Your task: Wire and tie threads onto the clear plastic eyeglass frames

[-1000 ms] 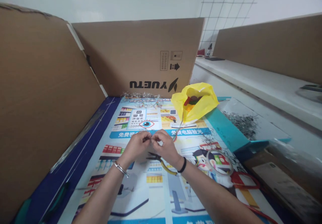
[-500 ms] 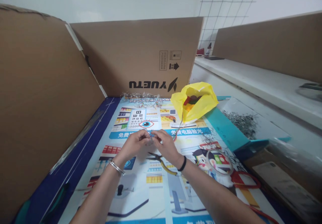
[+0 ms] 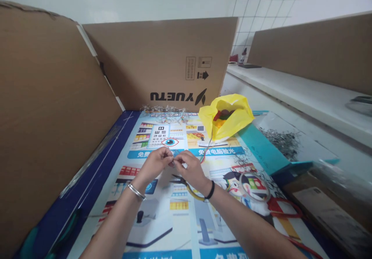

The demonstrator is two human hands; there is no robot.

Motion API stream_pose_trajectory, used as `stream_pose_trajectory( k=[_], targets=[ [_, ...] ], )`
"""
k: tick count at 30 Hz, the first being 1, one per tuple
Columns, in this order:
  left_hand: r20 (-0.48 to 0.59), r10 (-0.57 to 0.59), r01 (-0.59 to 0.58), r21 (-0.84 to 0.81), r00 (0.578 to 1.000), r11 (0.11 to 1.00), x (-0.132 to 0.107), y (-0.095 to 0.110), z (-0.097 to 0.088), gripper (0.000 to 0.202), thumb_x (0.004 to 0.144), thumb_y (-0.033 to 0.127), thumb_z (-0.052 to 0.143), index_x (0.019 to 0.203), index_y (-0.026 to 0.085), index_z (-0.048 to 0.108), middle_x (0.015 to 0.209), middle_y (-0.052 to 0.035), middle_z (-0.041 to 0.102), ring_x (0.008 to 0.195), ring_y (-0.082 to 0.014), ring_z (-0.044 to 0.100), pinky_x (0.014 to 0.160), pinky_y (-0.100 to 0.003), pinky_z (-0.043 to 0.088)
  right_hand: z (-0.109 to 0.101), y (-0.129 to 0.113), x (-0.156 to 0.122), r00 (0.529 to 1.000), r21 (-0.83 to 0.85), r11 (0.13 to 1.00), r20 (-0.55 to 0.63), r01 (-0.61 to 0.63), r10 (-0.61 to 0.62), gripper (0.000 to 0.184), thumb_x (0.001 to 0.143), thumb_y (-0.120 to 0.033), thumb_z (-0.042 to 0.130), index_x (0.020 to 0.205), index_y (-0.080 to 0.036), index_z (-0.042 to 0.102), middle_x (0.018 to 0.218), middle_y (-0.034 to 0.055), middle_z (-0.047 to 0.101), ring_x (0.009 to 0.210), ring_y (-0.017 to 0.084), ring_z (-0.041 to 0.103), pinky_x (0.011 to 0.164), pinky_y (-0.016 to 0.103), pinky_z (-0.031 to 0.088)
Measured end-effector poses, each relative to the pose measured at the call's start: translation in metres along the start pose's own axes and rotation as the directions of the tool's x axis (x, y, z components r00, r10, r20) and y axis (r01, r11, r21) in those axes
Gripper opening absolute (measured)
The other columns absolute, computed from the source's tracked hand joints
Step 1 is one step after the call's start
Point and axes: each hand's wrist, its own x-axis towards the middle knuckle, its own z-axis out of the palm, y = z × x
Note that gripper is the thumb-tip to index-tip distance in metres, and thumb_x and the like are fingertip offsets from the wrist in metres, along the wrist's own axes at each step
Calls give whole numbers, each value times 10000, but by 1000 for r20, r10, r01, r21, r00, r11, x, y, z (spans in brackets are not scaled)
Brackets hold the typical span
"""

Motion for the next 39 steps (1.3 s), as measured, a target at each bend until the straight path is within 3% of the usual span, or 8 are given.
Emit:
stream_pose_trajectory(
  k=[10, 18, 27, 33, 39],
  targets=[
    [-28, -71, 70, -49, 997, 996, 1, -1, -1, 96, 693, 229, 573, 689, 150, 518, 589, 17, 582, 573, -111, 571, 514, -203, 428, -1, 6, -4, 988, -82, 984, 23, 157, -155, 152, 841, -177, 473, 869, -201, 621, 850, 70, 617, 823, 169, 556, 761, 321, 465],
    [7, -60, 60, -43, 998, 997, 1, -3, -5, 91, 667, 216, 596, 688, 146, 543, 587, 16, 600, 547, -97, 547, 534, -207, 428, -1, 4, -3, 993, -65, 991, 29, 115, -113, 168, 822, -148, 462, 840, -205, 619, 823, 56, 612, 801, 159, 562, 747, 304, 474],
    [-35, -16, 16, -22, 999, 1000, 1, 1, -3, 81, 649, 197, 576, 686, 152, 520, 592, 32, 552, 564, -99, 526, 565, -216, 414, 0, 6, -3, 999, 3, 999, 26, 33, -33, 162, 795, -141, 488, 830, -221, 625, 813, 36, 604, 783, 153, 563, 724, 284, 469],
    [-55, 132, -112, 270, 990, 956, -1, 7, -3, 47, 691, 195, 536, 727, 172, 555, 705, 21, 579, 650, -111, 515, 590, -207, 382, -2, 4, 1, 999, -83, 996, 24, 24, -22, 208, 775, -104, 488, 885, -216, 625, 872, 55, 557, 854, 175, 526, 770, 305, 454],
    [-37, 204, -180, 343, 978, 922, -1, -2, 1, 72, 727, 176, 495, 776, 192, 545, 685, 35, 585, 638, -110, 534, 608, -205, 395, -1, 8, 2, 998, -94, 996, 70, 5, 1, 215, 774, -77, 473, 872, -200, 621, 879, 53, 560, 879, 178, 509, 791, 309, 434]
  ],
)
